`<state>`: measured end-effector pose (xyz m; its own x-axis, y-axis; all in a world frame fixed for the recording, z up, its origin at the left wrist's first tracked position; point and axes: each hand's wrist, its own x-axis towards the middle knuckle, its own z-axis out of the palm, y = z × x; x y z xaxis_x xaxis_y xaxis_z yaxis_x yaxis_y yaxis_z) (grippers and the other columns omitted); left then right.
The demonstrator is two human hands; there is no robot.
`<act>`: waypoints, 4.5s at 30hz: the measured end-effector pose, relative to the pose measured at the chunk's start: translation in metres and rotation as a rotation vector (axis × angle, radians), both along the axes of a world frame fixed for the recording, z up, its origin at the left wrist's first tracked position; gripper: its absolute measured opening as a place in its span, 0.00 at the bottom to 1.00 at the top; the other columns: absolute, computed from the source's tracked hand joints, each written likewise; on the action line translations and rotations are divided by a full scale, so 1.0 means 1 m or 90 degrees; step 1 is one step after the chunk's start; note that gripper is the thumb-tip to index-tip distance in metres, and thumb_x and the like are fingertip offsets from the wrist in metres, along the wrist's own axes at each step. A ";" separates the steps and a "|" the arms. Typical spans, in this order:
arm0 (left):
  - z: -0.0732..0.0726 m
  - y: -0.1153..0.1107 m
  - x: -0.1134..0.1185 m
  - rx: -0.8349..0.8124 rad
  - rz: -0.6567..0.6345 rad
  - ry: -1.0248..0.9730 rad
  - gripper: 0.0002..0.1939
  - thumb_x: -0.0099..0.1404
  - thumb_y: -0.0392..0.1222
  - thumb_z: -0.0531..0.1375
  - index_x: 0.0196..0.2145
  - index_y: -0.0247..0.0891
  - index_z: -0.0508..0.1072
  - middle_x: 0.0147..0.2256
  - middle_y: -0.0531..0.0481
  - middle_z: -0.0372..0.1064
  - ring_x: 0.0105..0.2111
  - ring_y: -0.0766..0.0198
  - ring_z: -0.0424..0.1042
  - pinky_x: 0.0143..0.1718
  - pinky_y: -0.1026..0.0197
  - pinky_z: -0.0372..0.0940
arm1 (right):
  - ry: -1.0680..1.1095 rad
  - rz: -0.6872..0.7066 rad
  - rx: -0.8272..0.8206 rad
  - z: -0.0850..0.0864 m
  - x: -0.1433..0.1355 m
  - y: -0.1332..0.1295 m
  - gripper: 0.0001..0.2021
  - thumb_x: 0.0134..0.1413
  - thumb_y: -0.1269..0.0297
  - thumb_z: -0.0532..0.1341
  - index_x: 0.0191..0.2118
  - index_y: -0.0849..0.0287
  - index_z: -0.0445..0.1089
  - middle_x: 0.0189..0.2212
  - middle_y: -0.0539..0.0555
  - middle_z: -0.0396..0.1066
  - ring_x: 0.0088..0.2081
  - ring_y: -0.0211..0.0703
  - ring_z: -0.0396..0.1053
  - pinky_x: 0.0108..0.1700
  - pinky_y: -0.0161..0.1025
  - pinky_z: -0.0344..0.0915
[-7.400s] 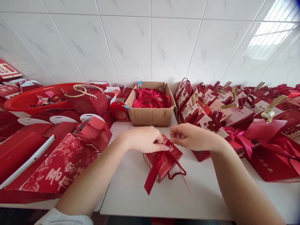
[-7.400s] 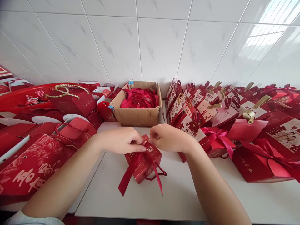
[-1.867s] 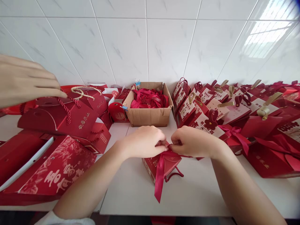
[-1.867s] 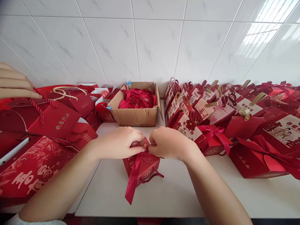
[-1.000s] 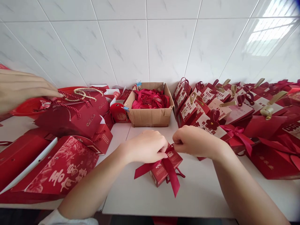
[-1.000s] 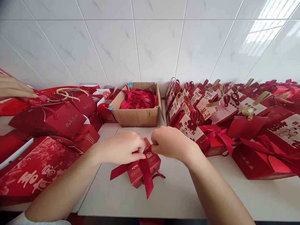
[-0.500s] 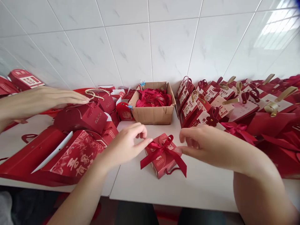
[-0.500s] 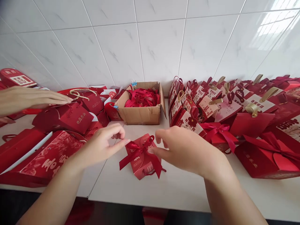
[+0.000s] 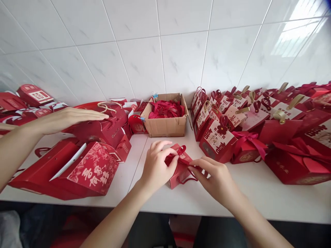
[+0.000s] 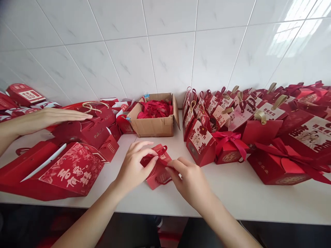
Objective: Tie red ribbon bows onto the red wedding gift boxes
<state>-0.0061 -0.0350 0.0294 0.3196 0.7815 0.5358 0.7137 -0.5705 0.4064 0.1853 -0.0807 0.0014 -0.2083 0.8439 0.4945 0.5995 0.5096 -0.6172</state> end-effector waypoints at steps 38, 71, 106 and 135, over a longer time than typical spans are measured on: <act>-0.025 -0.011 -0.047 -0.220 0.065 -0.251 0.13 0.62 0.49 0.59 0.41 0.42 0.72 0.45 0.47 0.70 0.49 0.55 0.68 0.53 0.52 0.60 | 0.150 0.155 -0.333 0.026 0.005 0.079 0.17 0.57 0.58 0.58 0.48 0.62 0.70 0.33 0.55 0.73 0.30 0.40 0.69 0.34 0.38 0.67; -0.028 -0.001 -0.011 0.005 0.129 -0.108 0.10 0.70 0.44 0.52 0.36 0.39 0.70 0.24 0.54 0.70 0.22 0.68 0.66 0.26 0.66 0.58 | -0.076 0.287 0.086 0.005 -0.002 0.055 0.15 0.66 0.70 0.50 0.50 0.62 0.71 0.32 0.56 0.66 0.29 0.37 0.66 0.31 0.34 0.67; -0.038 -0.009 -0.010 -0.020 0.187 -0.222 0.09 0.67 0.44 0.55 0.31 0.39 0.71 0.21 0.56 0.66 0.21 0.69 0.64 0.26 0.68 0.59 | -0.047 0.283 0.046 0.005 -0.005 0.048 0.16 0.63 0.74 0.51 0.52 0.57 0.69 0.32 0.54 0.64 0.30 0.37 0.65 0.32 0.35 0.67; -0.045 -0.003 -0.010 -0.019 0.170 -0.279 0.09 0.67 0.41 0.56 0.30 0.36 0.70 0.19 0.58 0.59 0.19 0.73 0.57 0.23 0.70 0.55 | -0.187 0.278 -0.007 0.009 -0.005 0.046 0.20 0.60 0.76 0.48 0.56 0.67 0.67 0.39 0.63 0.67 0.36 0.46 0.68 0.36 0.42 0.71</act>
<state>-0.0163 -0.0379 -0.0159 -0.1427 0.8226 0.5505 0.5913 -0.3752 0.7139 0.1800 -0.0348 0.0105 -0.6704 0.6520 0.3543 0.4806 0.7453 -0.4622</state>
